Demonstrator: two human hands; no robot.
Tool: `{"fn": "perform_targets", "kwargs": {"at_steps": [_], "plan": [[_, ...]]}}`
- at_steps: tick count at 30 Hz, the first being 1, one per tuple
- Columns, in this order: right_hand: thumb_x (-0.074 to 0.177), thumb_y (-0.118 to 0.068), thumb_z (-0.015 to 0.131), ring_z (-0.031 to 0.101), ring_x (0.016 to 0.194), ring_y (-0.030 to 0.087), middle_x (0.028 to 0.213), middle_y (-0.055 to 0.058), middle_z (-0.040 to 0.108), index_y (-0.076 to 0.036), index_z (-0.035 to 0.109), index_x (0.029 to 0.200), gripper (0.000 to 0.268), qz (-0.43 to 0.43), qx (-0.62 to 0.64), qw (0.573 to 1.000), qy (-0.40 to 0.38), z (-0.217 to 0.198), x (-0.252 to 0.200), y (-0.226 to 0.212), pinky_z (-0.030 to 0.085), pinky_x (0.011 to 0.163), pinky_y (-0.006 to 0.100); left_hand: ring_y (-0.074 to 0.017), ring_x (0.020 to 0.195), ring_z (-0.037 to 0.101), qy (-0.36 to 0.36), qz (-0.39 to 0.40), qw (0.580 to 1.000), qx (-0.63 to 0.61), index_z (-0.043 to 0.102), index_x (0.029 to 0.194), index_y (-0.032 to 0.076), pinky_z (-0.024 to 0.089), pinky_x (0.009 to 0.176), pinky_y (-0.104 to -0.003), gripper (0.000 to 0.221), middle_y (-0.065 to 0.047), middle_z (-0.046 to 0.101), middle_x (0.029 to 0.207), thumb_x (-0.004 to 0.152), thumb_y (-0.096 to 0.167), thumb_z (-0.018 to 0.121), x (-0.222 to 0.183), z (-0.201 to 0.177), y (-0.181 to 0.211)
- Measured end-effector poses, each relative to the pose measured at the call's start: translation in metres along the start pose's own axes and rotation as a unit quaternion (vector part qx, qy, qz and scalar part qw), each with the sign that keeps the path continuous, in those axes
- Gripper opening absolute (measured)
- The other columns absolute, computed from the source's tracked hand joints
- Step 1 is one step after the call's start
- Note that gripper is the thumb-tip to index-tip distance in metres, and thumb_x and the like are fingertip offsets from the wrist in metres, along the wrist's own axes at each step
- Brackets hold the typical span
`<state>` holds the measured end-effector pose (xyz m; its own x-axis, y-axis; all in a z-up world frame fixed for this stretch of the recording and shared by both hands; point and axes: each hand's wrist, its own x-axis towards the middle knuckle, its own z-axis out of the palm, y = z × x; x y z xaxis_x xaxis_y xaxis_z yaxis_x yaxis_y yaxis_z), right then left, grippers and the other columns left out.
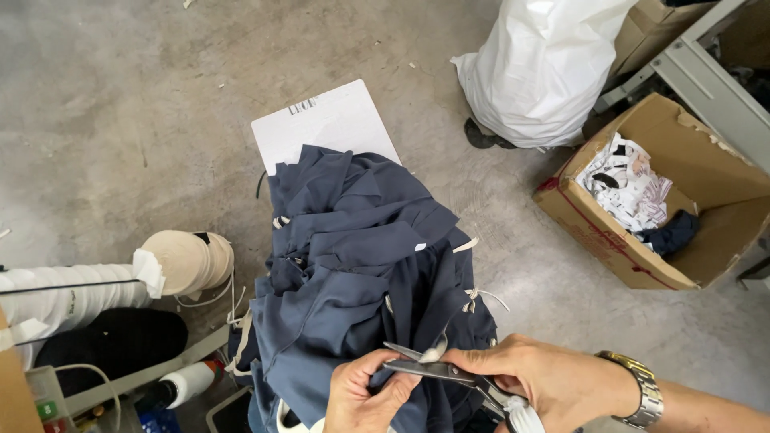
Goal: Trimming loose threads from a stack of blue garments using scissors
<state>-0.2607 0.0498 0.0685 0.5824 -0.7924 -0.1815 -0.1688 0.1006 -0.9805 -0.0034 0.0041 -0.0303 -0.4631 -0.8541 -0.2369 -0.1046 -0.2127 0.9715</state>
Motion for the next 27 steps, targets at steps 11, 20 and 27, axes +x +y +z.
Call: {"fn": "perform_targets", "kwargs": {"at_steps": [11,20,27], "plan": [[0.093,-0.057,0.073,0.049,0.062,0.009,0.115,0.007,0.052,-0.005,0.047,0.150,0.081,-0.084,0.109,0.985,0.108,-0.015,-0.019,0.020,0.044,0.061,0.025,-0.0041,0.058,0.062,-0.078,0.058,0.986,0.139,0.086,0.084,0.017,0.051,0.055,-0.022,0.018,0.007,0.075,0.070,0.084,0.034,0.081,0.001,-0.021,0.037],[0.083,-0.011,0.078,0.059,0.075,0.014,0.084,0.002,0.058,-0.007,0.062,0.125,0.045,0.163,0.106,0.876,0.441,-0.026,-0.025,0.107,0.053,0.067,0.028,-0.0359,0.098,0.072,0.325,0.040,0.818,0.474,0.068,0.116,0.013,0.055,0.090,-0.046,0.007,-0.016,0.074,0.104,0.109,0.012,0.066,0.120,-0.134,-0.064],[0.083,-0.008,0.082,0.062,0.094,0.016,0.104,0.004,0.067,-0.011,0.063,0.115,0.038,0.201,0.295,0.799,0.483,0.021,0.013,0.218,0.052,0.084,0.030,-0.0376,0.088,0.067,0.393,0.082,0.809,0.429,0.075,0.127,-0.010,0.054,0.074,-0.046,0.034,-0.026,0.070,0.106,0.099,0.000,0.059,0.068,-0.133,-0.029]]}}
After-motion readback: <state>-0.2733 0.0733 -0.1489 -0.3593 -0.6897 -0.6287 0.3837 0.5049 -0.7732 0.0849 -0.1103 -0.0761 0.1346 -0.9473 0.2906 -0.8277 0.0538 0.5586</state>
